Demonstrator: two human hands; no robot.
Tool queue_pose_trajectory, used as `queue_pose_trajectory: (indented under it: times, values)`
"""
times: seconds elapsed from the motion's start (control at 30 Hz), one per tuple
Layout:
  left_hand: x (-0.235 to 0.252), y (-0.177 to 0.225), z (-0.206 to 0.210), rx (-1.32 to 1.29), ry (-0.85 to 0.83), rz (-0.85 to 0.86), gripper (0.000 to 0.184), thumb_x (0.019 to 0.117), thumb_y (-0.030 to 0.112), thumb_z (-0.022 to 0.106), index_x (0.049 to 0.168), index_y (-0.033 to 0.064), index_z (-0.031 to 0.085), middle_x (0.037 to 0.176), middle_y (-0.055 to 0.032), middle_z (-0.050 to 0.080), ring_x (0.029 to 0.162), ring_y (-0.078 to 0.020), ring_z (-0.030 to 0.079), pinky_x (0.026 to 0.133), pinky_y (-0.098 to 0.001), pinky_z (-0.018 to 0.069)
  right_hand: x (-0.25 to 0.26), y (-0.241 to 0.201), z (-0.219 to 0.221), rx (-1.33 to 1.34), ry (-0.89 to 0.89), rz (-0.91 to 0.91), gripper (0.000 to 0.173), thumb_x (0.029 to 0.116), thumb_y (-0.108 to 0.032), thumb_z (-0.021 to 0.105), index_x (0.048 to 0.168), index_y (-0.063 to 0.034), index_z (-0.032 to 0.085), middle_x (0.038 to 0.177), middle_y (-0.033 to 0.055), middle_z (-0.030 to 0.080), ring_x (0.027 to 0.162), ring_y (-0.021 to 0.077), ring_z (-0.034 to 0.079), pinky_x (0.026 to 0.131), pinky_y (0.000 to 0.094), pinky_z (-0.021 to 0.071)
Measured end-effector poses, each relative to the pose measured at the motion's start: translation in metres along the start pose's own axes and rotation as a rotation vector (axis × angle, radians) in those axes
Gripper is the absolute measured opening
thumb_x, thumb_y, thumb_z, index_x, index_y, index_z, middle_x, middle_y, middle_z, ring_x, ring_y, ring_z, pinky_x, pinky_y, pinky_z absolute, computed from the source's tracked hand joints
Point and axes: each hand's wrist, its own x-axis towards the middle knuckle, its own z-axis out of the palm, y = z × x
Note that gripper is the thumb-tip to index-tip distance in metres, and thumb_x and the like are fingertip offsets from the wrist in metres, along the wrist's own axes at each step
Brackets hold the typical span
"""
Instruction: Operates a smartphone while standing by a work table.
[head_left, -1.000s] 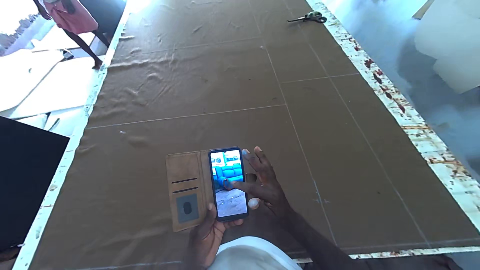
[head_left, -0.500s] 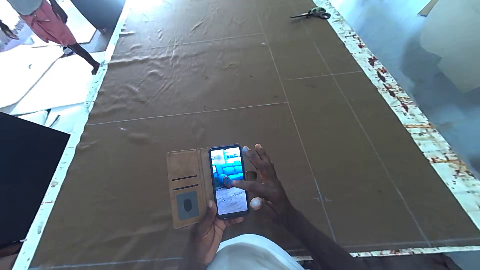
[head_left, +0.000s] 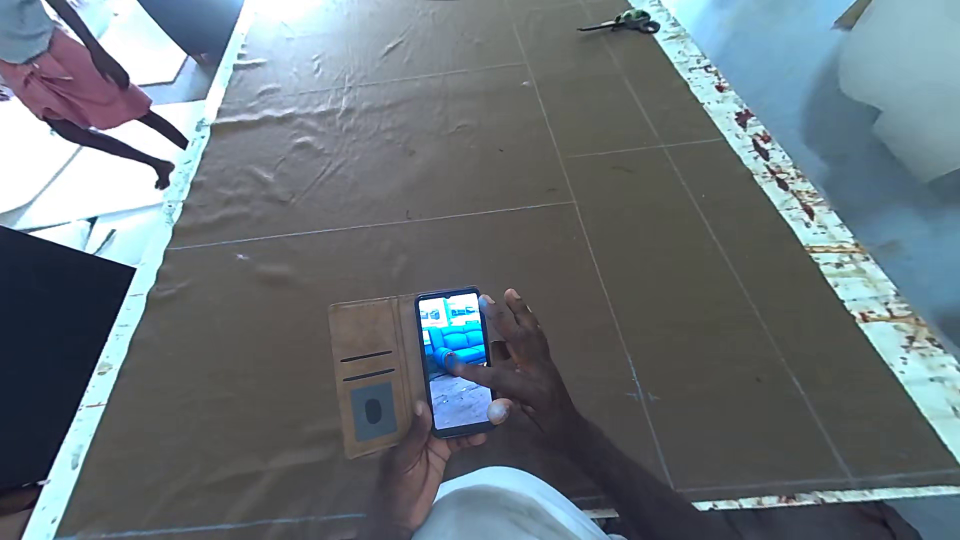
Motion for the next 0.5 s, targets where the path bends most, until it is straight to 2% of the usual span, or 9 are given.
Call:
queue_pose_trajectory:
  times: [0.13,0.27,0.5]
  values:
    - [-0.0006,-0.001,-0.0004,0.024,0.004,0.01,0.05,0.1054,0.035,0.053,0.138,-0.0028,0.052,0.13,-0.0256,0.063,0.113,-0.0372,0.068,0.099,-0.0535,0.0552,0.0005,-0.0056,0.0065,-0.036,-0.019,-0.001,0.061,0.104,-0.065,0.026,0.122,-0.034,0.074,0.168,0.0073,0.028,0.158,0.0395,0.005,0.124,0.0697,0.0067]
    - [-0.0002,-0.0019,0.0006,0.005,0.022,0.033,0.047,0.1053,0.032,0.055,0.135,-0.0039,0.055,0.127,-0.0262,0.064,0.111,-0.038,0.068,0.097,-0.0552,0.056,0.0008,-0.0078,0.0084,-0.022,-0.024,0.006,0.062,0.1031,-0.067,0.025,0.123,-0.0347,0.074,0.167,0.0072,0.029,0.157,0.0395,0.005,0.124,0.0691,0.0077]
    - [0.0,0.0,-0.0012,0.01,-0.009,0.009,0.05,0.1059,0.034,0.053,0.139,-0.0036,0.052,0.131,-0.0268,0.062,0.114,-0.0387,0.067,0.099,-0.0542,0.0549,0.0029,-0.002,0.0007,0.006,0.011,0.008,0.061,0.1033,-0.066,0.027,0.119,-0.0338,0.076,0.167,0.0088,0.029,0.157,0.0416,0.006,0.123,0.0706,0.0104]
